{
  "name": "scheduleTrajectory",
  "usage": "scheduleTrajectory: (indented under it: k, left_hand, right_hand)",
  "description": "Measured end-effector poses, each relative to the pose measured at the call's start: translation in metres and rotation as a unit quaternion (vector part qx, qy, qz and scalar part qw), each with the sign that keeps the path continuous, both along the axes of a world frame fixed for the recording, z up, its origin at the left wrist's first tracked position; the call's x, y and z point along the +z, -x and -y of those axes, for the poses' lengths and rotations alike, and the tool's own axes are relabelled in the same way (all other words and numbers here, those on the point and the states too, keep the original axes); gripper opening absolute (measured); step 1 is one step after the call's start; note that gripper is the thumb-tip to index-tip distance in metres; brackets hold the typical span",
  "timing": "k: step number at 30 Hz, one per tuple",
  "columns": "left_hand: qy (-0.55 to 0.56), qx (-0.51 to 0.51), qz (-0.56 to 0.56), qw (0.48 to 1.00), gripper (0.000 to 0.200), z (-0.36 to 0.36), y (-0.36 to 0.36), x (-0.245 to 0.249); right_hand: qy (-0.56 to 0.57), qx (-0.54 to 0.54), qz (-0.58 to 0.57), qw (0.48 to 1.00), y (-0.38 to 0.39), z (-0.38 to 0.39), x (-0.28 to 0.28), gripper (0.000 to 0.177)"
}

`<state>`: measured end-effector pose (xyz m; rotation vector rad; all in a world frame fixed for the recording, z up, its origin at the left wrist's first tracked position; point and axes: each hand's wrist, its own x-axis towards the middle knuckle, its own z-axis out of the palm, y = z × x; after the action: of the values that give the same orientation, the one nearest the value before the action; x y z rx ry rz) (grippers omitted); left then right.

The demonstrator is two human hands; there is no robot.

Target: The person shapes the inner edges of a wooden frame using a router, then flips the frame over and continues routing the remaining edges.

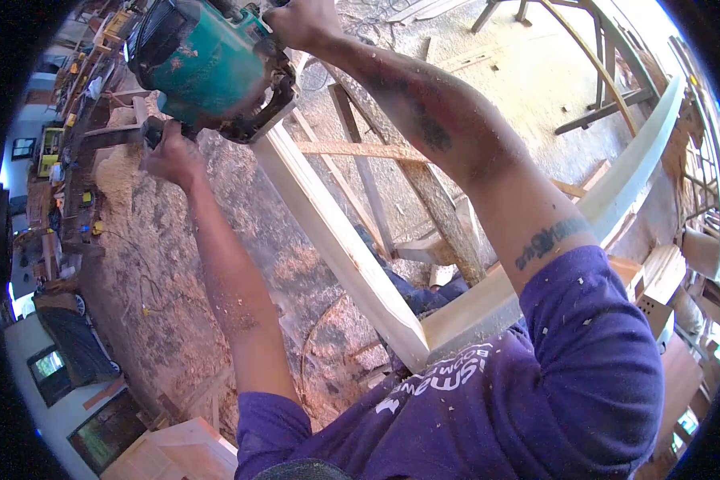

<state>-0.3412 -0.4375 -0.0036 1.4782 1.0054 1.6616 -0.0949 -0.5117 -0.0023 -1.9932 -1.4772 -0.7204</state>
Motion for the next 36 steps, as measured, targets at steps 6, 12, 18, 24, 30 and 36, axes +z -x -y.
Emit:
scheduleTrajectory:
  k: [6,12,18,24,30,36]
  left_hand:
    - [-0.004,-0.027,-0.007,1.0,0.013,-0.01,-0.004,0.004]
    - [-0.03,-0.031,0.034,0.999,0.016,-0.034,-0.013,-0.002]
    - [-0.024,-0.056,0.078,0.995,0.016,-0.046,-0.024,0.001]
    - [-0.064,-0.054,0.037,0.996,0.02,-0.079,-0.033,0.004]
    - [-0.018,0.024,-0.087,0.996,0.033,-0.113,-0.043,0.009]
    - [0.0,0.052,-0.1,0.994,0.032,-0.122,-0.053,0.016]
  right_hand:
    - [0.023,0.032,-0.023,0.999,-0.009,-0.013,0.001,0.011]
    - [-0.033,0.024,-0.346,0.937,-0.001,-0.022,0.021,0.014]
    - [-0.052,0.038,-0.14,0.988,-0.022,-0.048,0.004,0.017]
    - [0.001,0.022,-0.086,0.996,-0.029,-0.065,0.007,0.016]
    - [-0.014,0.008,-0.016,1.0,-0.047,-0.106,0.0,0.01]
    - [0.071,-0.043,0.028,0.996,-0.058,-0.13,0.004,0.01]
